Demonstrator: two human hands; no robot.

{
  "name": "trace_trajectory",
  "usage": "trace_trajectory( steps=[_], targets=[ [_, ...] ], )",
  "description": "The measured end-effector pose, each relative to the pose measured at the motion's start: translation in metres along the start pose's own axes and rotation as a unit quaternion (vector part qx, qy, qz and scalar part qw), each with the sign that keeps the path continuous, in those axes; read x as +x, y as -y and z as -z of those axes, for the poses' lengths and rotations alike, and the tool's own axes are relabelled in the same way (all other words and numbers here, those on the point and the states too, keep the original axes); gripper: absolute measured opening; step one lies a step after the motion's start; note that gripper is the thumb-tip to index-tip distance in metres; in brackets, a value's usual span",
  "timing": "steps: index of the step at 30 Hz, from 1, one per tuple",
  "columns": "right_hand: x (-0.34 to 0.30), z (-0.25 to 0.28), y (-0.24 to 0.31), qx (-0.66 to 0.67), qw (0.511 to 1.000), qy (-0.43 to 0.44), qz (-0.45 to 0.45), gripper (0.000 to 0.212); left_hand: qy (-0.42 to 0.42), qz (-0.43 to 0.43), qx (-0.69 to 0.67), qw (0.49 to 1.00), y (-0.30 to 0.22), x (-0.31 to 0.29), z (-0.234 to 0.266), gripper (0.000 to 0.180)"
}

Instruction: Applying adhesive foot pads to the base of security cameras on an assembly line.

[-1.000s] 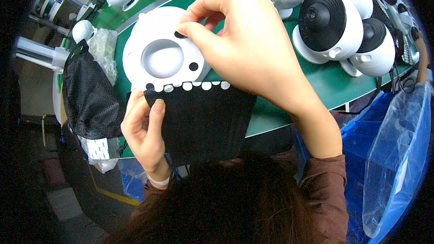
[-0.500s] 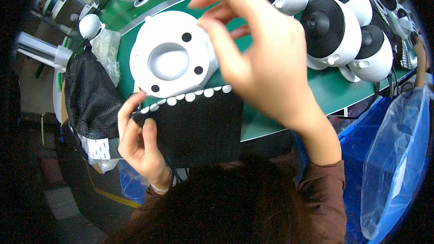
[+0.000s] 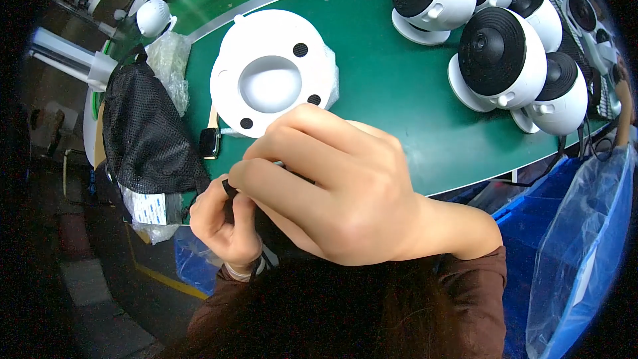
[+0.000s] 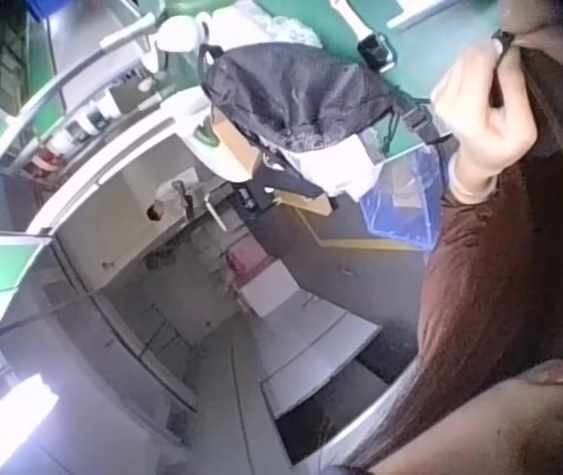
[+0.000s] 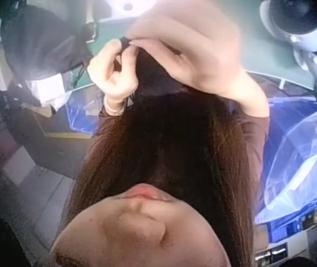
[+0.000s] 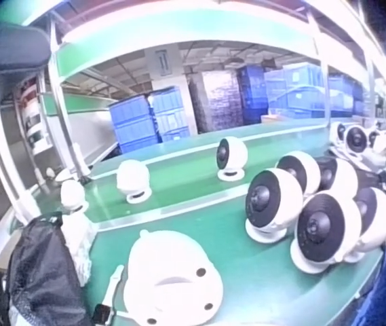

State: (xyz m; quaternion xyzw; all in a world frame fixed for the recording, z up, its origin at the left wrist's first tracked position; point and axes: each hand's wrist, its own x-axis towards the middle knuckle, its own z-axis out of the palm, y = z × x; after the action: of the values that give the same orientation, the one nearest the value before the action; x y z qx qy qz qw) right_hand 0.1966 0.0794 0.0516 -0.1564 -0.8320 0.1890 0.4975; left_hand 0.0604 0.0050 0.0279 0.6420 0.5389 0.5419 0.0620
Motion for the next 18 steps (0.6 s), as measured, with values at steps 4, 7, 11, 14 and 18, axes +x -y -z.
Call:
trace_trajectory(
  steps=[4,7,11,14,18],
  targets=[
    [0.001,0.0,-0.001,0.001,1.0,-0.003,0.006,0.02,0.023,0.009,0.009,1.0,-0.001,0.002,0.001,0.013],
    [0.005,0.003,0.001,0.0,1.0,0.012,-0.006,0.021,0.026,0.021,0.031,0.999,-0.003,0.004,0.003,0.013],
    [0.008,0.004,0.0,-0.053,0.997,0.06,0.015,0.02,0.044,0.036,0.036,0.998,0.0,0.003,0.006,0.012],
    [0.004,-0.002,0.0,-0.085,0.993,-0.003,0.083,0.019,0.031,0.058,0.004,0.998,0.003,0.004,0.003,0.009],
    [0.028,0.01,-0.007,-0.023,1.0,0.017,-0.01,0.01,-0.027,0.141,-0.029,0.989,0.02,0.0,0.003,0.004]
  ],
)
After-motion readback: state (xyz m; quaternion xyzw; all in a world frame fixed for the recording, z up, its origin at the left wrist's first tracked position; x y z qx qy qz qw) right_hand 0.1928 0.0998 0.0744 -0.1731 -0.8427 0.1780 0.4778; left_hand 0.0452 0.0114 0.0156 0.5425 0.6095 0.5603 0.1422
